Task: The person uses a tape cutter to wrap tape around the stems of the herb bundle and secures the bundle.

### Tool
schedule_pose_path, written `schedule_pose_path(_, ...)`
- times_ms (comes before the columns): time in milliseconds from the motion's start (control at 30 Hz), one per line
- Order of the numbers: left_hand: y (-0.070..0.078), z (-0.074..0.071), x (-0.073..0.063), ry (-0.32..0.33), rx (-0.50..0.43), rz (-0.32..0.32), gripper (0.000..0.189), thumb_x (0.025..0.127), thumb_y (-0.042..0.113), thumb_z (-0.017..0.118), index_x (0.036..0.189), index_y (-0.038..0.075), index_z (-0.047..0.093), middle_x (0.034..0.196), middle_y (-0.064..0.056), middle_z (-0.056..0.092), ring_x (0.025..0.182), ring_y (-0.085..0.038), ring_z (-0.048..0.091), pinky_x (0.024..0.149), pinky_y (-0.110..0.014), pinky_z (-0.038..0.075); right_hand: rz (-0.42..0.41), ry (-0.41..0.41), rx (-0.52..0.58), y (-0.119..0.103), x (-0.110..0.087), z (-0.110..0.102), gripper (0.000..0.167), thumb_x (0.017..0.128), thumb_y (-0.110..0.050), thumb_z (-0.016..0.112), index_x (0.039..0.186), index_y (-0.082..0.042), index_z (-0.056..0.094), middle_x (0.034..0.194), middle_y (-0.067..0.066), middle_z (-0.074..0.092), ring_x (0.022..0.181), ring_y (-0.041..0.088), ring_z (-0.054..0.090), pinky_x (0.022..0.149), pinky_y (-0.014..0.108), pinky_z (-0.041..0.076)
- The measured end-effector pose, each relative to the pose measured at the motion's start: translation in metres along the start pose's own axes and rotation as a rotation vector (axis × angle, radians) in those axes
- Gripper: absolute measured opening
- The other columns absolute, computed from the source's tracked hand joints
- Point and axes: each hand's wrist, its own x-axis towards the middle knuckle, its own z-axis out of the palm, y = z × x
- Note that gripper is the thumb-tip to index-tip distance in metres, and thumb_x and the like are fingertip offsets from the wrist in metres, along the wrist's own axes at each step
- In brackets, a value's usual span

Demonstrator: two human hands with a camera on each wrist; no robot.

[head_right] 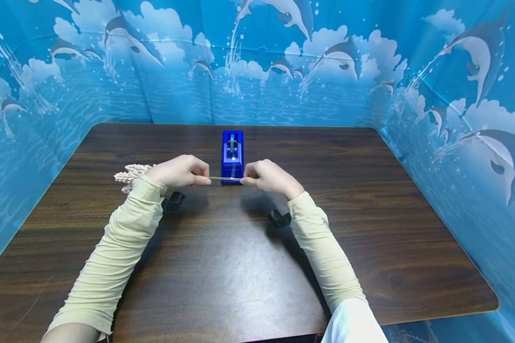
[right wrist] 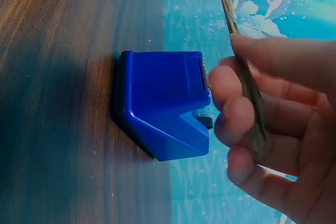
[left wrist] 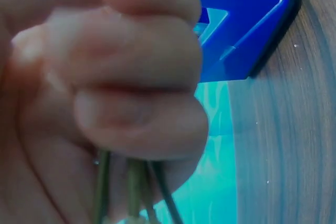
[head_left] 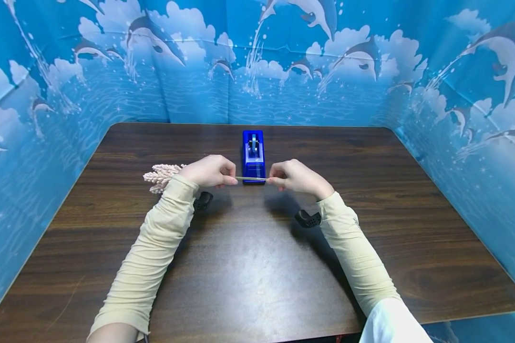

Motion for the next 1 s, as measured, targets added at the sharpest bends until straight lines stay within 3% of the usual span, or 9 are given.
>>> schedule_pose_path(133,-0.0012,0.0000,-0.0003,0.011,-0.001,-0.010,0.021,0.090,0.017,0.066,0.073,0.007,0.059,0.058,0.006,0.047,0.055,-0.009,0.044,0.059,-0.026,0.038,-0.002,-0.014,0.001,-0.0009,-0.0001,-0.0013,0.025,0.100,-0.023,0.054,0.085,-0.009,0.068,0.065,0.004,0.061,0.058,0.009,0.054,0.063,0.027,0.045)
schedule_pose_path(300,-0.0020,-0.0002,0.0009,-0.006,-0.045,-0.061,0.028,0.098,0.022,0.055,0.079,0.004,0.066,0.058,0.005,0.047,0.055,-0.009,0.041,0.058,-0.026,0.036,-0.003,0.032,-0.031,-0.0007,-0.0007,-0.0019,0.021,0.097,-0.021,0.058,0.082,-0.010,0.067,0.062,0.000,0.058,0.057,0.010,0.050,0.060,0.026,0.042)
schedule_pose_path(433,-0.0018,0.0000,0.0021,-0.003,-0.045,-0.104,0.034,0.101,0.021,0.049,0.076,0.006,0.067,0.059,0.004,0.048,0.056,-0.009,0.040,0.058,-0.026,0.035,-0.005,0.063,-0.058,0.0005,-0.0004,-0.0006,0.019,0.096,-0.021,0.061,0.083,-0.010,0.069,0.061,-0.002,0.058,0.056,0.011,0.051,0.059,0.025,0.041)
schedule_pose_path(600,-0.0006,0.0007,0.0020,0.035,-0.031,-0.101,0.031,0.097,0.021,0.056,0.071,0.008,0.064,0.058,0.004,0.051,0.055,-0.009,0.043,0.059,-0.026,0.037,0.014,0.099,-0.080,0.0019,-0.0006,0.0002,0.017,0.093,-0.022,0.065,0.082,-0.010,0.071,0.063,0.002,0.063,0.057,0.014,0.055,0.058,0.026,0.042)
schedule_pose_path(767,-0.0005,0.0026,0.0020,0.070,-0.019,-0.099,0.029,0.094,0.020,0.061,0.067,0.009,0.060,0.056,0.006,0.051,0.055,-0.008,0.045,0.060,-0.025,0.037,0.028,0.111,-0.098,0.0036,-0.0003,0.0023,0.017,0.089,-0.023,0.070,0.076,-0.012,0.070,0.062,-0.002,0.063,0.056,0.010,0.053,0.057,0.026,0.042)
schedule_pose_path(1000,0.0002,0.0032,0.0016,0.113,-0.023,-0.139,0.024,0.088,0.019,0.069,0.067,0.008,0.063,0.057,0.006,0.055,0.058,-0.009,0.049,0.065,-0.025,0.040,0.058,0.140,-0.128,0.0023,0.0005,0.0045,0.018,0.085,-0.025,0.074,0.075,-0.012,0.066,0.065,-0.003,0.063,0.057,0.009,0.050,0.058,0.026,0.040)
